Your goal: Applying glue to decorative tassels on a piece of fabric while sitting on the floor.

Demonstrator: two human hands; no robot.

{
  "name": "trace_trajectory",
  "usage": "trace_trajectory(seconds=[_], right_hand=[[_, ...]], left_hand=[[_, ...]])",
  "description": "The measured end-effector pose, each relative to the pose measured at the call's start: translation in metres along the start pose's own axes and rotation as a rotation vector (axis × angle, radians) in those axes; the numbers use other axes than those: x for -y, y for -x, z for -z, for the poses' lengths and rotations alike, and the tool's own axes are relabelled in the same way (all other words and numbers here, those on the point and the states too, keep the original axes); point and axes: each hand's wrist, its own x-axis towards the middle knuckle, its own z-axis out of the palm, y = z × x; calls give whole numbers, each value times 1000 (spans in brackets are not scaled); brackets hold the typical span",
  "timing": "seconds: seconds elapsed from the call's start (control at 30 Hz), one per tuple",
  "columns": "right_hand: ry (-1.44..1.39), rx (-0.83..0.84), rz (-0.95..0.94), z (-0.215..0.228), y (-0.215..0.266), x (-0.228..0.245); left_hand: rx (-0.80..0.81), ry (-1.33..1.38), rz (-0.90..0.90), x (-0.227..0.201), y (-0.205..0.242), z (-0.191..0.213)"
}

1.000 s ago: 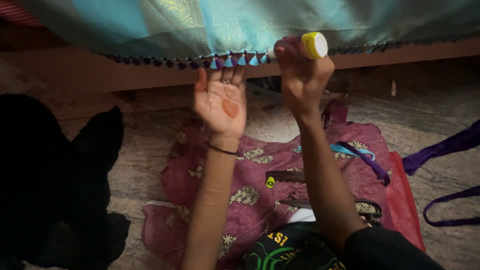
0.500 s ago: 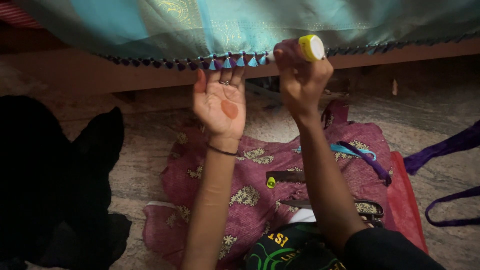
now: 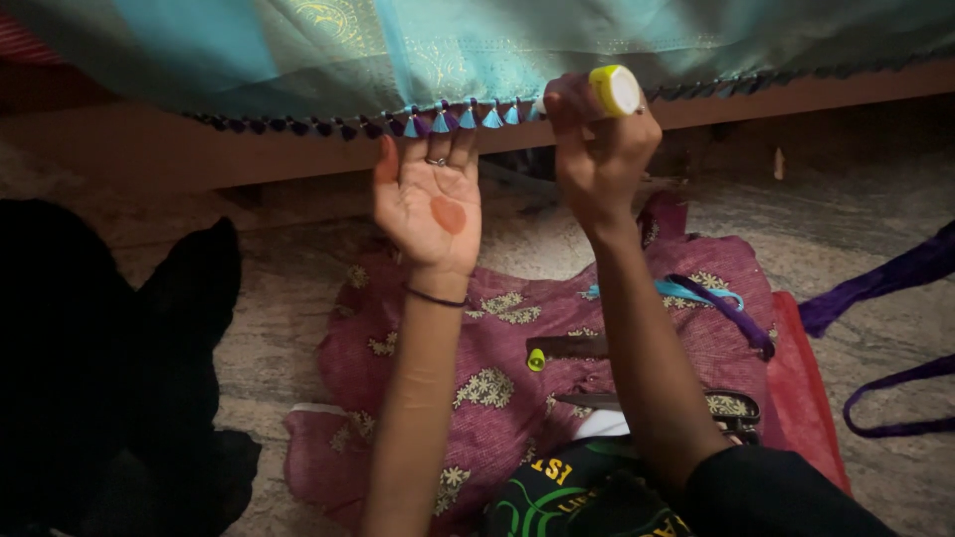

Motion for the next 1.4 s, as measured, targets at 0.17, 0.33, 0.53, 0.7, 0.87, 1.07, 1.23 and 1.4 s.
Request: trace_trajectory(seconds=[0.17,0.33,0.53,0.7,0.87,1.07,1.23,1.4], right_hand=[[20,4,74,0,0,0],[-230,-63,-192,4,3,-12],[-298,-97,-260,26,0,-11],[-386,-126,-315,53,2,-27],[-363,-132,-343,83,-3,-38],[-446,-61,-382,85,-6,-44],[-549,96,-368,74,-19,-16],[-618,152,-358,68,-19,-8]], left_hand=[[-33,6,31,-2,-1,-4],[-6,13,27,-1,-1,3],[122,-6,-151,10,-24,70],[-158,-40,7,48,-51,78],[-129,-121,126,83,-50,31],[15,90,246,85,-23,3],[-47,105,273,84,-10,-26],[-17,102,250,84,-8,-29]])
